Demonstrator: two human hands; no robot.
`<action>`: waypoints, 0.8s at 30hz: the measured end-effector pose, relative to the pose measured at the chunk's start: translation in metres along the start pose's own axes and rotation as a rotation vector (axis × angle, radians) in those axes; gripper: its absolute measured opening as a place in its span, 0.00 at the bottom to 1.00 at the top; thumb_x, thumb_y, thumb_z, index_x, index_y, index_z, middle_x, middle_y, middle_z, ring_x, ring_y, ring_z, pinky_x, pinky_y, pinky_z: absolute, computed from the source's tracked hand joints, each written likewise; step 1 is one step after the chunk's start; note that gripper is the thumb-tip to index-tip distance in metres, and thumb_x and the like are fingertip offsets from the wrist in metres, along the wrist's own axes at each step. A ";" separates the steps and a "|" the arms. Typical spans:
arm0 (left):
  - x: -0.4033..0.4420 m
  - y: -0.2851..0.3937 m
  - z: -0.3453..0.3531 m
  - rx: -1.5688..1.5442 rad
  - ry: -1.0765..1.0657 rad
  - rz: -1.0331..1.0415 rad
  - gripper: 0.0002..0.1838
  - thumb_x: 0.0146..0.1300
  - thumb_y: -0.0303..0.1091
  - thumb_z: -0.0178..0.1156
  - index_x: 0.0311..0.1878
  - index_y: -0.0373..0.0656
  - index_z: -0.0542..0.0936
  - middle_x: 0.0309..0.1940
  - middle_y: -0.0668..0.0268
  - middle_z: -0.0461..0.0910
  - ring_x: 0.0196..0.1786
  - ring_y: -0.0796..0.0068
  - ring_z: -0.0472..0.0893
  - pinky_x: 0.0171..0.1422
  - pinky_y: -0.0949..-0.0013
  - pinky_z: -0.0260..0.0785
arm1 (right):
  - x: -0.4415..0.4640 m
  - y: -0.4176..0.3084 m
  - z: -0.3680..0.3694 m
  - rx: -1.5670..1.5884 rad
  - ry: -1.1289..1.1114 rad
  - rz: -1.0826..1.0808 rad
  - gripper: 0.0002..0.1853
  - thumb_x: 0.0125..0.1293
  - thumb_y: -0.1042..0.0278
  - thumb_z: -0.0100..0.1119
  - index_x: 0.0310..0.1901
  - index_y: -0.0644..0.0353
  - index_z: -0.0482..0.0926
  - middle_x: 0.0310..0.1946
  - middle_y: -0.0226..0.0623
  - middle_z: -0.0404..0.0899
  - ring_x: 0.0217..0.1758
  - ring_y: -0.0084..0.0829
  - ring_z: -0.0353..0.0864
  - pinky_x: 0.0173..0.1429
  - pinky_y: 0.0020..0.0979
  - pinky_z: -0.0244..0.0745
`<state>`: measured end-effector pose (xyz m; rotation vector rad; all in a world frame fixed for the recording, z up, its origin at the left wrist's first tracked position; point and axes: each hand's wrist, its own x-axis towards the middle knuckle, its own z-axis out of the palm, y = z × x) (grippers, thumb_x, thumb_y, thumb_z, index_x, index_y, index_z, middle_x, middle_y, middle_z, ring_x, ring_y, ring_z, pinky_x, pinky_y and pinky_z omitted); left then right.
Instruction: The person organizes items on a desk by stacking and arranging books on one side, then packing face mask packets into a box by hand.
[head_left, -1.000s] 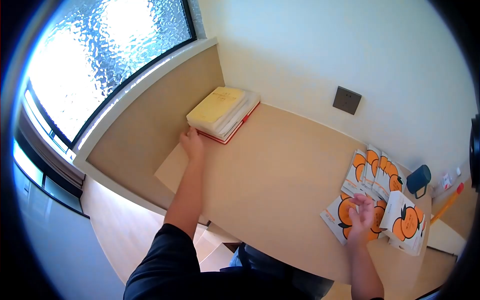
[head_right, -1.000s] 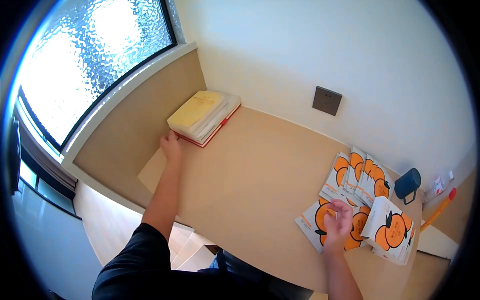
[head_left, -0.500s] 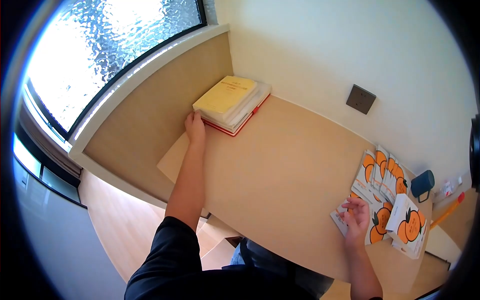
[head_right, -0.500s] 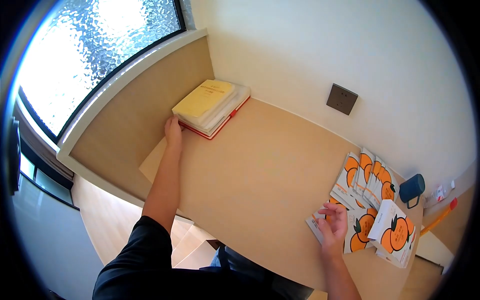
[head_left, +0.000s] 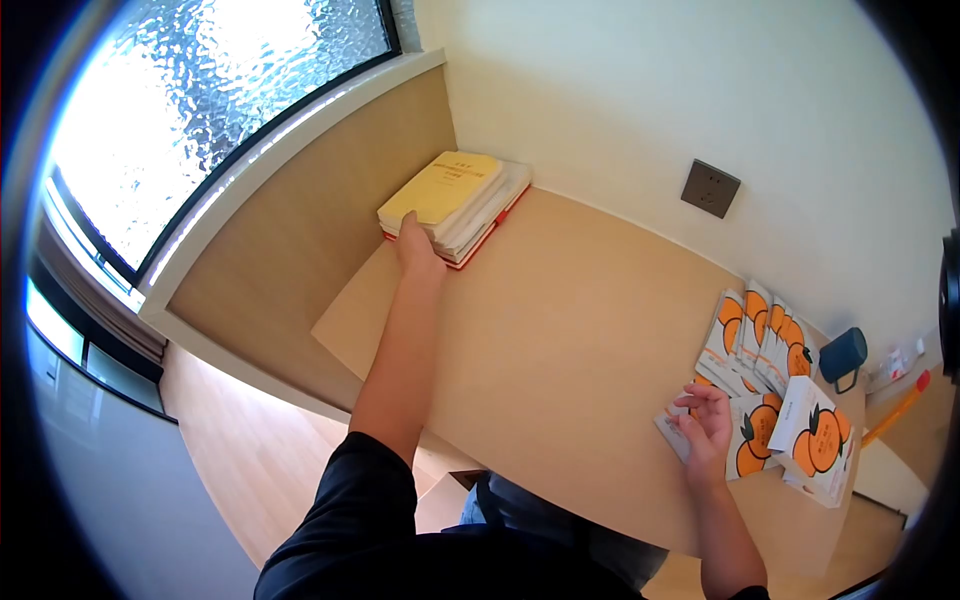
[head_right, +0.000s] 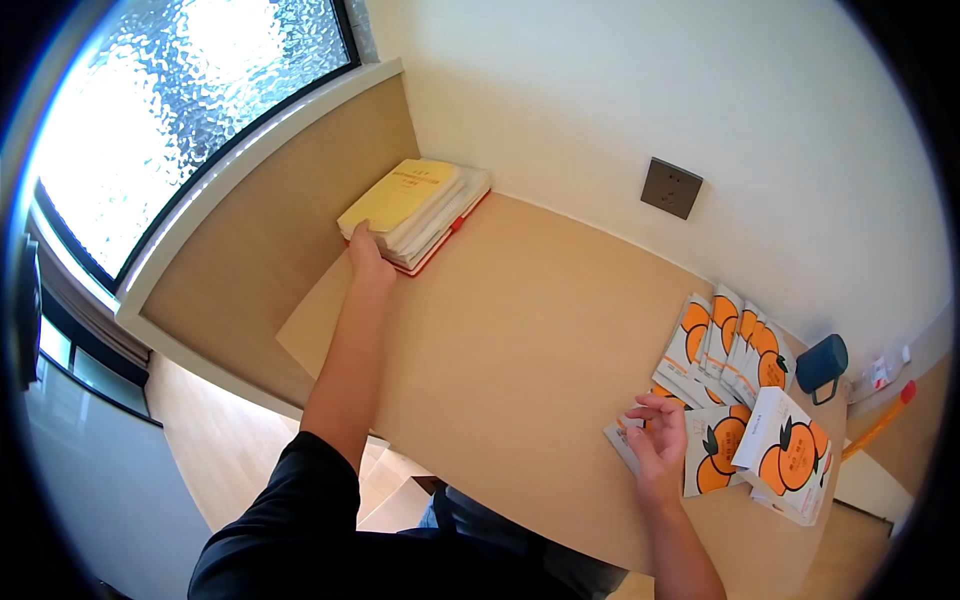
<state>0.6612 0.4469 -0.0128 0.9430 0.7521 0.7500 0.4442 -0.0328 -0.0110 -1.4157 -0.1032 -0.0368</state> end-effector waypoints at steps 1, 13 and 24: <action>-0.013 0.006 0.007 -0.080 -0.020 -0.077 0.24 0.71 0.46 0.55 0.55 0.31 0.78 0.53 0.54 0.82 0.57 0.55 0.81 0.59 0.52 0.74 | 0.001 0.000 -0.001 0.003 0.000 0.006 0.22 0.63 0.78 0.57 0.59 0.60 0.71 0.58 0.35 0.74 0.57 0.27 0.75 0.57 0.31 0.77; -0.065 0.019 0.026 -0.370 -0.166 -0.315 0.32 0.63 0.37 0.59 0.69 0.35 0.67 0.64 0.54 0.74 0.60 0.53 0.78 0.59 0.47 0.76 | 0.001 -0.002 0.009 -0.058 0.008 0.034 0.22 0.62 0.79 0.55 0.59 0.60 0.69 0.58 0.35 0.73 0.56 0.26 0.75 0.56 0.30 0.77; 0.031 0.002 -0.068 0.323 -0.051 0.328 0.30 0.70 0.52 0.59 0.53 0.27 0.79 0.52 0.50 0.81 0.58 0.58 0.80 0.59 0.57 0.73 | 0.007 0.003 0.011 -0.008 0.060 -0.043 0.18 0.65 0.79 0.56 0.57 0.62 0.72 0.55 0.37 0.76 0.53 0.25 0.77 0.51 0.29 0.78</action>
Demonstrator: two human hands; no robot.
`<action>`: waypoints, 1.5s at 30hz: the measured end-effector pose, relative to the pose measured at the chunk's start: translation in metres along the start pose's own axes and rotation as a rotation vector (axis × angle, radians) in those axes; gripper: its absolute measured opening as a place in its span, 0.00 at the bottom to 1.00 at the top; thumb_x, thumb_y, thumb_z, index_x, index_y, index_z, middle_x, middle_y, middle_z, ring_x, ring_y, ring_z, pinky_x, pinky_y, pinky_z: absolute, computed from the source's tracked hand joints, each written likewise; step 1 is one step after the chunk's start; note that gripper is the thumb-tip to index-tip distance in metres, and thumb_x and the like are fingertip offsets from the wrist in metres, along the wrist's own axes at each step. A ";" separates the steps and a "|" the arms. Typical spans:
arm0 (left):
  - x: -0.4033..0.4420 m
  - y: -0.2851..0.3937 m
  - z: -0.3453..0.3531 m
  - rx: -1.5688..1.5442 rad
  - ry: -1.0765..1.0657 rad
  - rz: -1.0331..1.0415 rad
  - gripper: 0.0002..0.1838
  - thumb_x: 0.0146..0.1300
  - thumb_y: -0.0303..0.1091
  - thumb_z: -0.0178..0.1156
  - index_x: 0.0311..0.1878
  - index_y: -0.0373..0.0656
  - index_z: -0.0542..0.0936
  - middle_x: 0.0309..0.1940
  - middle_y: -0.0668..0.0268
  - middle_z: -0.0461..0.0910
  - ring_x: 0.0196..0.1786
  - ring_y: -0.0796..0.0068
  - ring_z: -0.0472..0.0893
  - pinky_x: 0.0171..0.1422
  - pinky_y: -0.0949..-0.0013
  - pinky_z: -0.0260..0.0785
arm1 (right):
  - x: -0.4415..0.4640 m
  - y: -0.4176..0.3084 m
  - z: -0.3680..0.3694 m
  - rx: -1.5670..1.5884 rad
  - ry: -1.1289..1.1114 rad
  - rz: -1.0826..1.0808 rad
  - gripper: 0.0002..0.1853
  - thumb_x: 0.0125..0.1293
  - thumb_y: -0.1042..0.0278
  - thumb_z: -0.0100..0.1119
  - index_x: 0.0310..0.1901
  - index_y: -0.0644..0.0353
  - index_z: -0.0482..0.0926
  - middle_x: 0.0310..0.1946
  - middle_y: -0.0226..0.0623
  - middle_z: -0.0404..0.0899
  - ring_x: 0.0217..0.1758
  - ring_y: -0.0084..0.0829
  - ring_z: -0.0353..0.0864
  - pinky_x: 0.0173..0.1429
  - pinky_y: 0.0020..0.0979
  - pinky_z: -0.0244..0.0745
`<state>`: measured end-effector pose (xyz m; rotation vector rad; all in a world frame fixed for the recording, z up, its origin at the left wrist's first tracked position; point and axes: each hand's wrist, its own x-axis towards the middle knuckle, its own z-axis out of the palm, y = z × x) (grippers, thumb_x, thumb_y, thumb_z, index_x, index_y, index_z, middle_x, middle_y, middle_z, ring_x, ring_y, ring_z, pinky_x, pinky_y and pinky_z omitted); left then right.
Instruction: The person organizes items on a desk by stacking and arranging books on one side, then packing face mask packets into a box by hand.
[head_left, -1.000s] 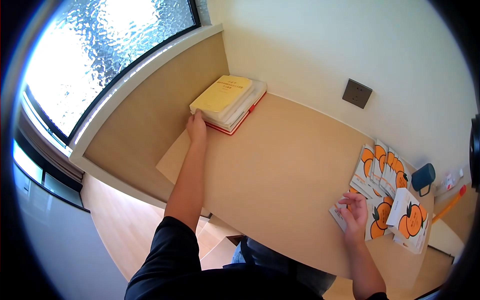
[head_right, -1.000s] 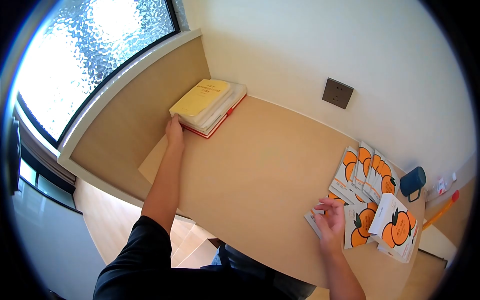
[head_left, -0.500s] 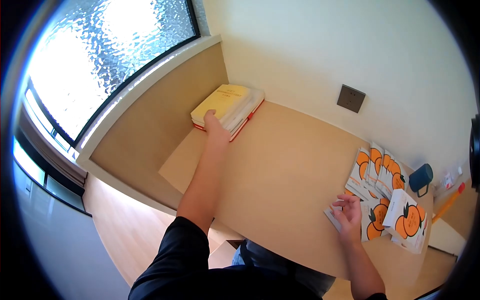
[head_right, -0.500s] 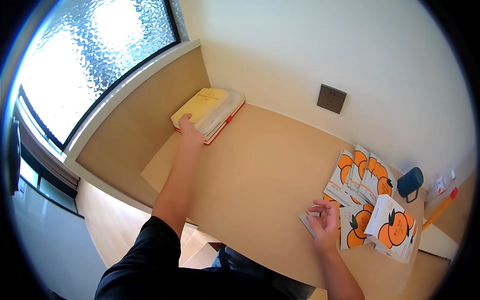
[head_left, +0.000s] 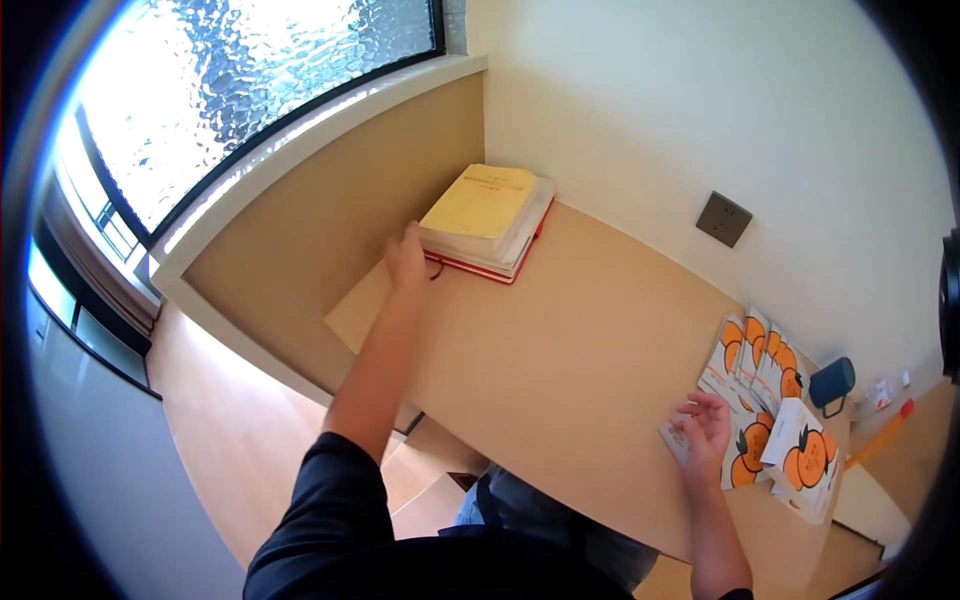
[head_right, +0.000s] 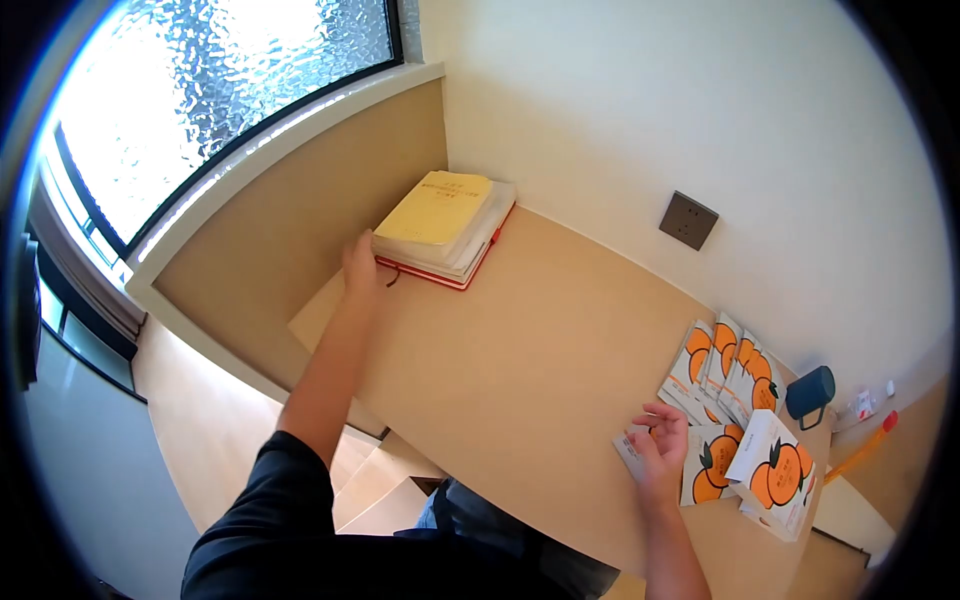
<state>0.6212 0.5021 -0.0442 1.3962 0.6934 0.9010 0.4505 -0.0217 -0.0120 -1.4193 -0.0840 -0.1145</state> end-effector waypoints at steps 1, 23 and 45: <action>-0.006 0.016 -0.002 0.012 -0.089 -0.033 0.31 0.71 0.53 0.57 0.50 0.26 0.79 0.51 0.50 0.82 0.56 0.57 0.81 0.57 0.56 0.74 | 0.000 0.003 -0.003 -0.059 -0.002 -0.060 0.18 0.65 0.80 0.56 0.56 0.62 0.72 0.54 0.37 0.76 0.53 0.25 0.77 0.51 0.29 0.78; -0.114 0.029 0.016 -0.089 -0.515 -0.152 0.35 0.75 0.45 0.56 0.76 0.30 0.63 0.70 0.50 0.70 0.71 0.61 0.71 0.74 0.62 0.63 | 0.186 0.075 0.213 -0.032 -0.303 0.079 0.40 0.67 0.50 0.69 0.72 0.70 0.69 0.67 0.49 0.76 0.68 0.36 0.75 0.70 0.32 0.69; -0.323 0.117 -0.158 -0.180 -0.703 -0.959 0.32 0.68 0.50 0.69 0.62 0.31 0.75 0.47 0.60 0.83 0.55 0.67 0.82 0.65 0.66 0.70 | 0.000 -0.017 0.073 -0.124 -0.539 0.348 0.42 0.63 0.60 0.75 0.72 0.67 0.62 0.68 0.49 0.71 0.72 0.40 0.72 0.76 0.40 0.65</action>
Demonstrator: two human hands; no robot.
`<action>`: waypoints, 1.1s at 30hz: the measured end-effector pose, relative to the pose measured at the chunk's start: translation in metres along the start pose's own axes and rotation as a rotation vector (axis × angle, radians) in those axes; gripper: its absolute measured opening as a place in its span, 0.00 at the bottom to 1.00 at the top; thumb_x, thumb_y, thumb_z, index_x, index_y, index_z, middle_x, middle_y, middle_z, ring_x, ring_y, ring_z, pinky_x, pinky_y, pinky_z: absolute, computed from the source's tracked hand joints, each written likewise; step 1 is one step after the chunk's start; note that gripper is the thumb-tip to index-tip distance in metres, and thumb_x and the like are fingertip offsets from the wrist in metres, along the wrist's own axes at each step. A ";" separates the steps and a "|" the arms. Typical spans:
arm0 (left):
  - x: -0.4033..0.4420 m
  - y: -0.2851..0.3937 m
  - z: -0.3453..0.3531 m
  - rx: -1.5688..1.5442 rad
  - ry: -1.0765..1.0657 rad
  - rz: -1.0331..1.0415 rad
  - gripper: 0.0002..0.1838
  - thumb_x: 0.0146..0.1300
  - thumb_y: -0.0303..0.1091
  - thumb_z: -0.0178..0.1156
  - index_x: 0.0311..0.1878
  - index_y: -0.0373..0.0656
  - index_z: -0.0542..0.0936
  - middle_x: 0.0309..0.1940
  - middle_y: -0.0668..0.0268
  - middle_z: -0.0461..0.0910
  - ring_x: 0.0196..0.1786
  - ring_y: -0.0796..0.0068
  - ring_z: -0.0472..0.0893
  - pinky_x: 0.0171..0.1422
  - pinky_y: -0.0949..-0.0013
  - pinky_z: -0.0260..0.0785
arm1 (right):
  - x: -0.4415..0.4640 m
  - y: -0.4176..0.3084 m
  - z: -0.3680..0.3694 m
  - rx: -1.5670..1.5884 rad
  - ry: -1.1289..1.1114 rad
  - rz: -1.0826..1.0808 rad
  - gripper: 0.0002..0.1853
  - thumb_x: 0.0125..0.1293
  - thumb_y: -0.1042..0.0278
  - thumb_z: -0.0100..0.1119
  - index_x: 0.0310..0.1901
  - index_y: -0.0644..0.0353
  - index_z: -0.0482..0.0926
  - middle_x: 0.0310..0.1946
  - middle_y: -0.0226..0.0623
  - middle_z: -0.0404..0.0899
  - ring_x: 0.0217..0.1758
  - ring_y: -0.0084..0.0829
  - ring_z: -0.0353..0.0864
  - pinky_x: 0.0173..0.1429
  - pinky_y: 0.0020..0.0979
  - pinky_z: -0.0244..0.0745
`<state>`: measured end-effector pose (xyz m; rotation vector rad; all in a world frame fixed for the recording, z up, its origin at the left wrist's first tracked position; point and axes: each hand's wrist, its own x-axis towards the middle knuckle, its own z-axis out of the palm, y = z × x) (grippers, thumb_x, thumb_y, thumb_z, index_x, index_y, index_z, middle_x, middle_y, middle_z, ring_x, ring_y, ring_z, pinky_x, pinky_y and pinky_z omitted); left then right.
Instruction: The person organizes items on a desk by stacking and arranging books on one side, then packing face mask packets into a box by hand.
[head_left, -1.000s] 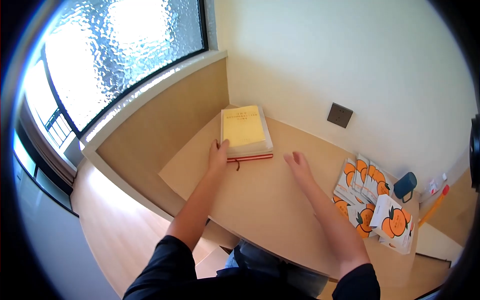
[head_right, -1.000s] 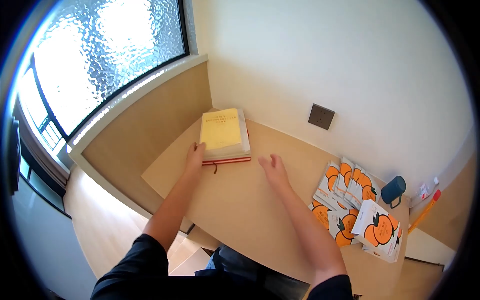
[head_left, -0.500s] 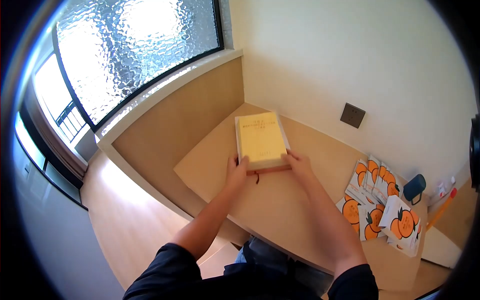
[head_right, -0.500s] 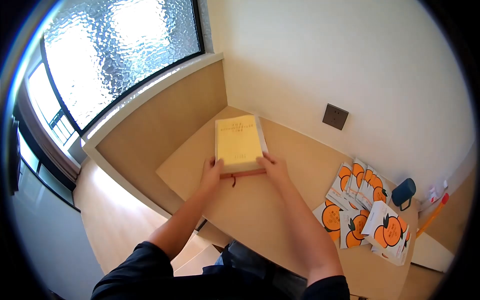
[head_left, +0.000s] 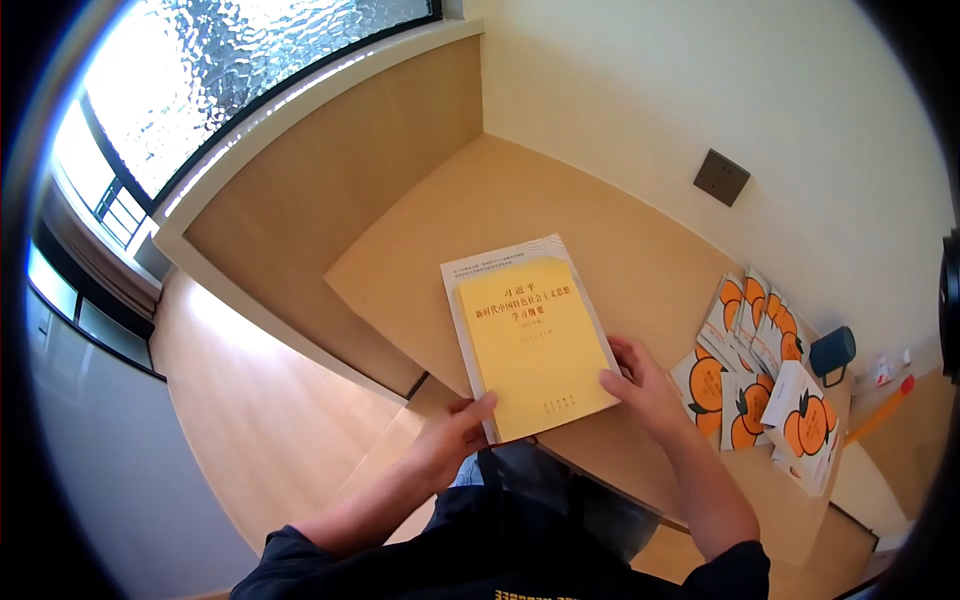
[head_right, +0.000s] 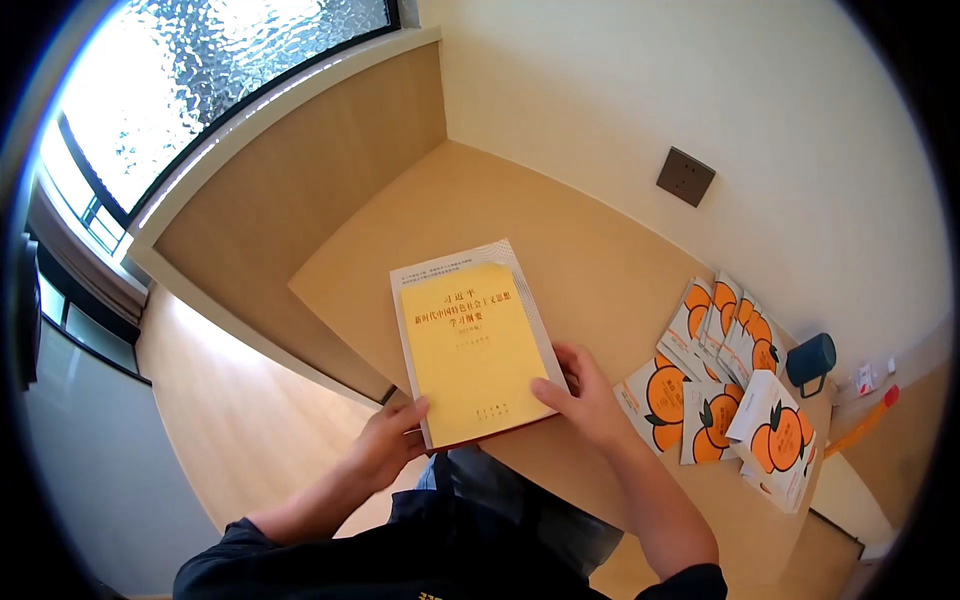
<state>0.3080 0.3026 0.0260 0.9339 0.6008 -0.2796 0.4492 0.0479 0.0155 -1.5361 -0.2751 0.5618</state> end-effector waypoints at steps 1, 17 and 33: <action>0.002 0.005 0.007 -0.023 -0.030 -0.009 0.34 0.67 0.50 0.70 0.63 0.30 0.74 0.49 0.58 0.83 0.52 0.66 0.83 0.58 0.65 0.75 | 0.006 -0.004 0.006 -0.041 0.004 -0.006 0.42 0.63 0.59 0.75 0.71 0.68 0.62 0.68 0.49 0.71 0.72 0.40 0.72 0.76 0.40 0.65; -0.008 0.000 -0.007 0.091 -0.032 0.338 0.35 0.62 0.34 0.72 0.66 0.25 0.68 0.56 0.50 0.82 0.56 0.62 0.84 0.62 0.62 0.77 | -0.052 -0.005 0.054 -0.016 -0.006 -0.001 0.44 0.63 0.59 0.77 0.71 0.68 0.58 0.69 0.52 0.65 0.73 0.42 0.69 0.76 0.44 0.65; 0.122 0.080 0.006 0.731 0.276 1.166 0.47 0.41 0.38 0.84 0.58 0.36 0.63 0.51 0.47 0.80 0.55 0.57 0.84 0.58 0.59 0.77 | 0.164 -0.024 0.025 -0.248 -0.131 -0.546 0.47 0.70 0.63 0.68 0.81 0.56 0.47 0.77 0.41 0.60 0.82 0.38 0.56 0.83 0.44 0.53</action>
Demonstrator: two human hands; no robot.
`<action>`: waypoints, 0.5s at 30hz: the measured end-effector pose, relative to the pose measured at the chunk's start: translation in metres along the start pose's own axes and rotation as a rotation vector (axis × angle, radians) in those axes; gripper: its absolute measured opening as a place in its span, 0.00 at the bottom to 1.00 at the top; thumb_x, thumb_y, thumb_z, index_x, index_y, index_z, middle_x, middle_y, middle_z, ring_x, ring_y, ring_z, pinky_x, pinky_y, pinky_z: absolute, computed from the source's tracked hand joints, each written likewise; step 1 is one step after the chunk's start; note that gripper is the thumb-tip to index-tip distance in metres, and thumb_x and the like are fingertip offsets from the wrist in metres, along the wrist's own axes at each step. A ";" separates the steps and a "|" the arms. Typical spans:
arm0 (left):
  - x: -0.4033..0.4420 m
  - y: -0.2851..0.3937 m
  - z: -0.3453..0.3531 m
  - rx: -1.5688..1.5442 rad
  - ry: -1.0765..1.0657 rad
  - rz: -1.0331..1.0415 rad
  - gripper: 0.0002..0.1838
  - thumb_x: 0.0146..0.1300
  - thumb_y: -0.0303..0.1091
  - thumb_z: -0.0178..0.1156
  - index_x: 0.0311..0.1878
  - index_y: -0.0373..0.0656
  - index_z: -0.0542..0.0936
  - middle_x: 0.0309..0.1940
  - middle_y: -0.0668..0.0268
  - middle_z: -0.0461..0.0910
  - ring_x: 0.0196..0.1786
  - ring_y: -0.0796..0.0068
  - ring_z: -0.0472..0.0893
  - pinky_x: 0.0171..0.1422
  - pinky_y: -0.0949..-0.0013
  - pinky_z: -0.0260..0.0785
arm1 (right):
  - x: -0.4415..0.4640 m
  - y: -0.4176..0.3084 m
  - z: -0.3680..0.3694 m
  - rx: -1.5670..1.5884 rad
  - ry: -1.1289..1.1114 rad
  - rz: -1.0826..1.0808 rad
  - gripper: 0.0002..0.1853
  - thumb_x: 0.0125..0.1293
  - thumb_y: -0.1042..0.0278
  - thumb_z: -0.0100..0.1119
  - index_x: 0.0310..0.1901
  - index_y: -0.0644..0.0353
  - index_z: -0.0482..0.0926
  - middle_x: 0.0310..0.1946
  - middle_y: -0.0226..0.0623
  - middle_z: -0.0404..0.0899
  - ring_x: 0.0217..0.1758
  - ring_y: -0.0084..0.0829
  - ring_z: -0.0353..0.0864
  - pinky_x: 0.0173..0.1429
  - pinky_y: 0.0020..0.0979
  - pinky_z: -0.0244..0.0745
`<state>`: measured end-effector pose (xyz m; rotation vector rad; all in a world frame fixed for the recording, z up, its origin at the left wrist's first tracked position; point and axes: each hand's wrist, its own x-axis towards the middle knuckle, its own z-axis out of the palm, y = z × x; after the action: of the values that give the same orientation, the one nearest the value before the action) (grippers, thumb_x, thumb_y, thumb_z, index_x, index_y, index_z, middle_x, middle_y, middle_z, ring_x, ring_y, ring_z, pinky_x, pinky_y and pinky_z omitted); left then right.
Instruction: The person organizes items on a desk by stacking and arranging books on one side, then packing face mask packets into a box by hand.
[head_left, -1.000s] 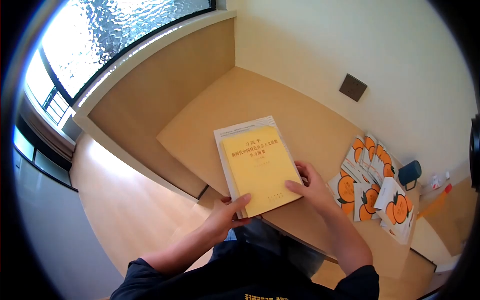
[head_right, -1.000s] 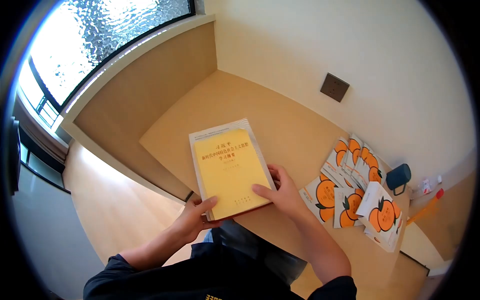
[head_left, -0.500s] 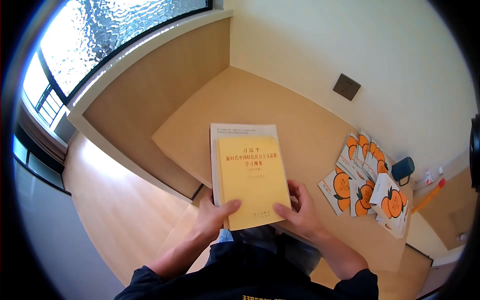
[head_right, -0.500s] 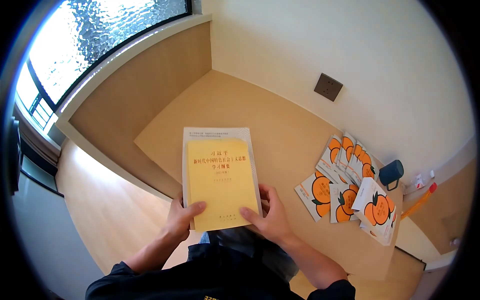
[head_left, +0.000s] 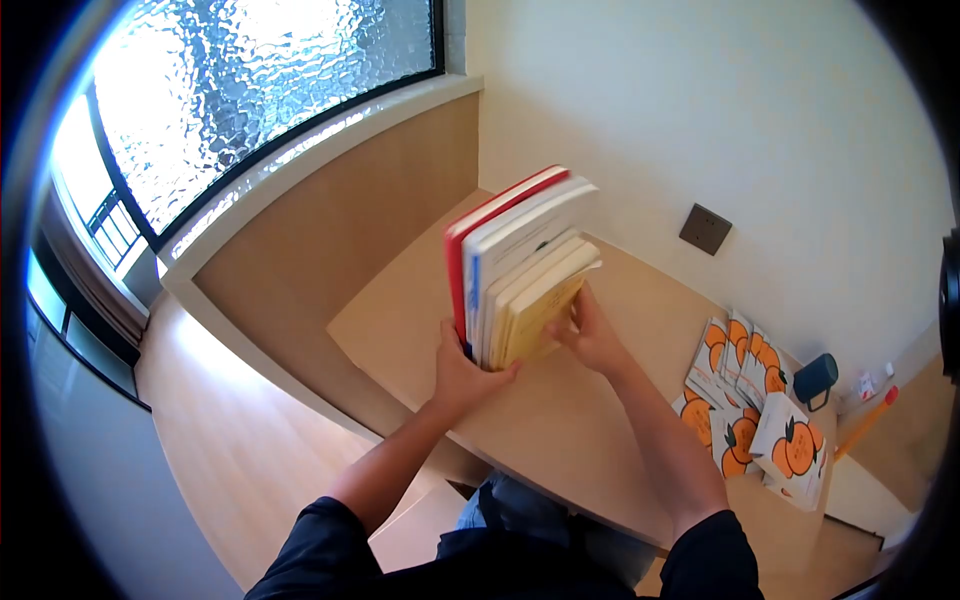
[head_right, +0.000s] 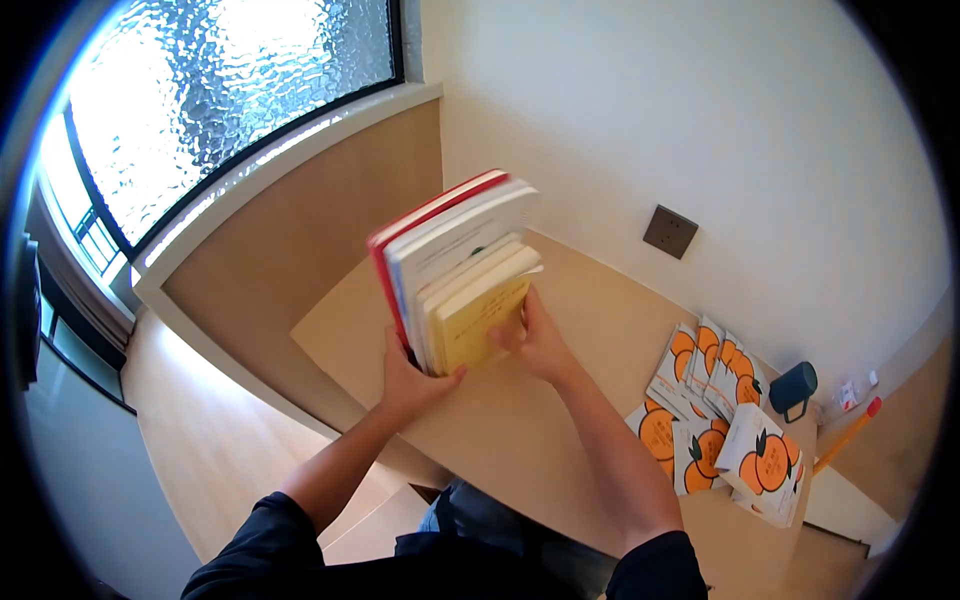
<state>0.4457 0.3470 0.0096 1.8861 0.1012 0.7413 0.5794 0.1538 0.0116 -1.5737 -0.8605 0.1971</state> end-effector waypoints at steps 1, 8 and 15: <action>0.000 -0.004 0.001 0.010 0.001 0.005 0.47 0.41 0.39 0.84 0.59 0.36 0.62 0.50 0.47 0.80 0.54 0.56 0.84 0.57 0.58 0.78 | 0.006 0.008 0.001 0.002 0.009 -0.014 0.46 0.70 0.66 0.67 0.81 0.57 0.48 0.77 0.41 0.61 0.82 0.39 0.57 0.82 0.43 0.54; 0.034 -0.013 0.023 0.048 0.132 -0.113 0.44 0.43 0.35 0.82 0.59 0.35 0.64 0.52 0.46 0.81 0.56 0.50 0.83 0.59 0.55 0.76 | 0.044 0.054 0.025 -0.167 0.231 -0.010 0.42 0.70 0.66 0.64 0.79 0.67 0.51 0.76 0.57 0.61 0.78 0.50 0.63 0.81 0.45 0.58; 0.133 -0.061 0.055 0.040 0.234 -0.030 0.42 0.47 0.30 0.78 0.63 0.36 0.63 0.53 0.47 0.80 0.57 0.48 0.81 0.61 0.54 0.74 | 0.026 0.037 0.066 -0.730 0.295 0.100 0.44 0.70 0.63 0.63 0.75 0.82 0.49 0.75 0.78 0.51 0.77 0.66 0.59 0.80 0.51 0.57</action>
<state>0.5977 0.3816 0.0029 1.8251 0.2935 0.9438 0.5748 0.2233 -0.0275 -2.2545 -0.6478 -0.3120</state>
